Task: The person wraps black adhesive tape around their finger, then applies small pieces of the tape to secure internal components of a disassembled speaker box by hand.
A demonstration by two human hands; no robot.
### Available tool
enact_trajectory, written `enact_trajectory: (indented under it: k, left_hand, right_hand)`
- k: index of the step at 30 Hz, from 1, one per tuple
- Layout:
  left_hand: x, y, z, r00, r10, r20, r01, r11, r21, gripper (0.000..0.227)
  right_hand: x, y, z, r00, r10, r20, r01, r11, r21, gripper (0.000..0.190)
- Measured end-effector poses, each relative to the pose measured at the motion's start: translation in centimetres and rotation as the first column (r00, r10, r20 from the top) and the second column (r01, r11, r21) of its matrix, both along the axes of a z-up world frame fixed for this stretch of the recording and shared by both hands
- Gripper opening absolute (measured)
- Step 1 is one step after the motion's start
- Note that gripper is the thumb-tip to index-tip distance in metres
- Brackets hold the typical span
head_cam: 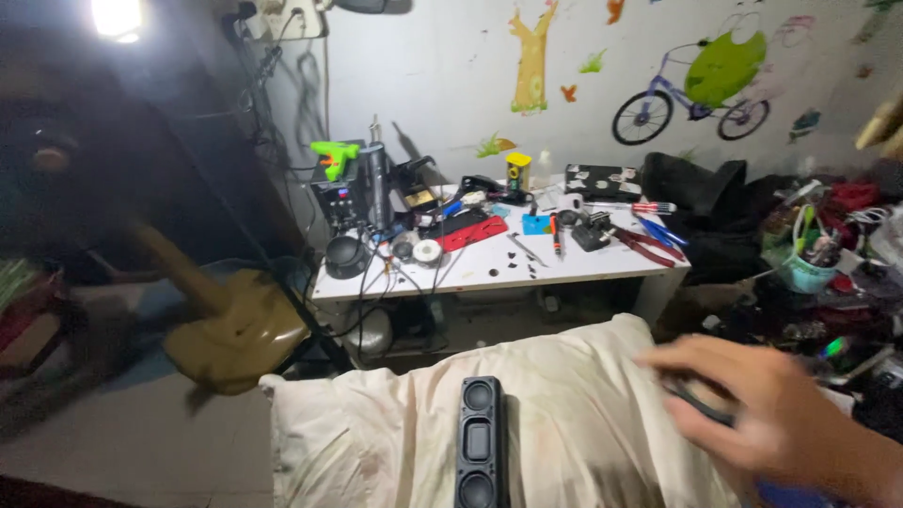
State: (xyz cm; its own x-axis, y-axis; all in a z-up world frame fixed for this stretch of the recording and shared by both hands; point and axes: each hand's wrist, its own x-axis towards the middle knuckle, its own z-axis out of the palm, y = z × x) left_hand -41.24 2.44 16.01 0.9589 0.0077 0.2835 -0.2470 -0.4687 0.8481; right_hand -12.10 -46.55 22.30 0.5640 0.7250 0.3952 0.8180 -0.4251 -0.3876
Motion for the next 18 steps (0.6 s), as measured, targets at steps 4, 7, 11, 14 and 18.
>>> enact_trajectory:
  k: [4, 7, 11, 14, 18]
  left_hand:
    - [0.0, 0.1, -3.1, 0.972, 0.233, -0.016, -0.234, 0.971, -0.055, 0.026]
    - [3.1, -1.6, -0.3, 0.950, 0.309, -0.048, -0.298, 0.941, 0.163, 0.013]
    - [5.6, -4.2, 2.9, 0.958, 0.242, 0.156, -0.239, 0.970, -0.037, 0.031]
    - [7.5, -4.0, 3.2, 0.959, 0.220, 0.177, -0.207, 0.974, -0.087, 0.021]
    - [9.7, -3.2, 2.9, 0.952, 0.170, 0.254, -0.160, 0.985, -0.059, 0.026]
  right_hand:
    - [4.6, 9.5, -2.0, 0.998, 0.045, -0.034, -0.040, 0.988, 0.147, 0.038]
    - [8.8, 16.3, -4.5, 0.973, -0.092, -0.213, 0.129, 0.977, 0.170, 0.030]
    - [15.2, 24.1, -10.5, 0.995, -0.061, -0.081, 0.079, 0.966, 0.245, 0.029]
    - [19.7, 28.8, -14.2, 0.999, -0.040, 0.009, 0.037, 0.976, 0.215, 0.022]
    - [24.3, 32.6, -19.3, 0.988, -0.094, 0.120, 0.085, 0.993, 0.078, 0.030]
